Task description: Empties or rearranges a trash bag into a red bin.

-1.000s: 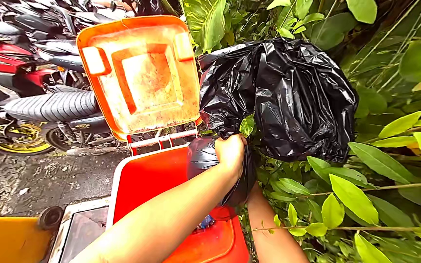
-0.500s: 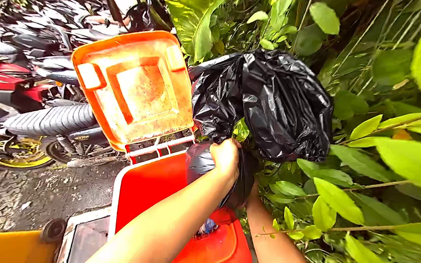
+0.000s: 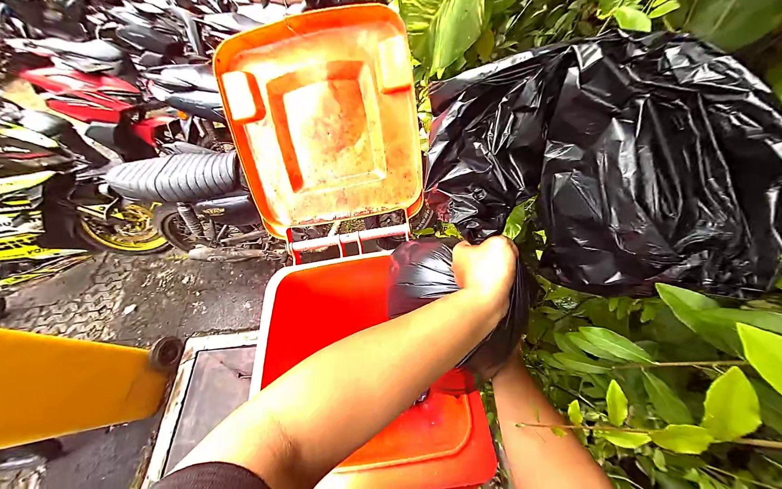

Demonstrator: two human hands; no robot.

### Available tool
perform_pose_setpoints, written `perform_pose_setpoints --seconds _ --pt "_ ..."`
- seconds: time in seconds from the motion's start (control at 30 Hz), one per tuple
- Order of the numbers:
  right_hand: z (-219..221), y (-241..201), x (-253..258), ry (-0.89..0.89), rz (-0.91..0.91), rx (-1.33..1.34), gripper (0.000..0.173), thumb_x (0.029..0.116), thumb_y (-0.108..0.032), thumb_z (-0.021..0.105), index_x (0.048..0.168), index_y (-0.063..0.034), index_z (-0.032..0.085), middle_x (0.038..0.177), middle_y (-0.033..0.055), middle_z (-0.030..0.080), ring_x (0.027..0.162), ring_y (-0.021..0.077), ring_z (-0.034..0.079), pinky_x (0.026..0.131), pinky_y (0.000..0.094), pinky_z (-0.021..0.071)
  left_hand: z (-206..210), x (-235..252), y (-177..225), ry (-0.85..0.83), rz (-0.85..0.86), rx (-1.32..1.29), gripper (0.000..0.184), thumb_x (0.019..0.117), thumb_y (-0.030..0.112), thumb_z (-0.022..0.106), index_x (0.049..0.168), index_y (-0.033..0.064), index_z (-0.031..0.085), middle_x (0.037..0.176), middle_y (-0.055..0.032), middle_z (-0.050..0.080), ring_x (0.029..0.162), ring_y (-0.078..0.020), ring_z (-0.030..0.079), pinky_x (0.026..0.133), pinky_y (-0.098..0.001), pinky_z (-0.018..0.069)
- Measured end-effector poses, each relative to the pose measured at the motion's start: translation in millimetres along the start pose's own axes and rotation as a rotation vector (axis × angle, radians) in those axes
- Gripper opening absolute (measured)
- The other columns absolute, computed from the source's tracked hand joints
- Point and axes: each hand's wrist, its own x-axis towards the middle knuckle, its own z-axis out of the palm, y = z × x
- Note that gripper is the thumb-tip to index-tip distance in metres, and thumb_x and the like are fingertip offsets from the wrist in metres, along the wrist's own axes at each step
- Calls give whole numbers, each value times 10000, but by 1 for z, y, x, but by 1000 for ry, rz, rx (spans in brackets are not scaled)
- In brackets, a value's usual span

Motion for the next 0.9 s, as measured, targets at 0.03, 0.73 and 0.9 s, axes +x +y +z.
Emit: perform_pose_setpoints --seconds 0.03,0.73,0.9 --pt "39 -50 -9 -1 254 -199 181 1055 -36 447 1037 -45 627 838 -53 640 777 0 615 714 227 557 1 0 0 -3 5 -5 239 773 124 759 978 63 651 874 -137 658 818 -282 638 640 -513 500" --pt "110 -126 -3 -127 539 -402 180 897 117 608 1032 -2 603 825 39 627 734 59 602 730 211 540 0 6 -2 11 17 -26 265 766 102 768 985 51 628 879 -149 651 822 -298 633 646 -522 502" --pt "-6 -22 1 -223 122 -300 202 1015 47 480 1128 155 608 980 217 681 879 200 663 774 304 568 -1 7 -1 32 58 -28 246 759 75 772 957 45 629 843 -137 656 779 -274 641 625 -493 510"
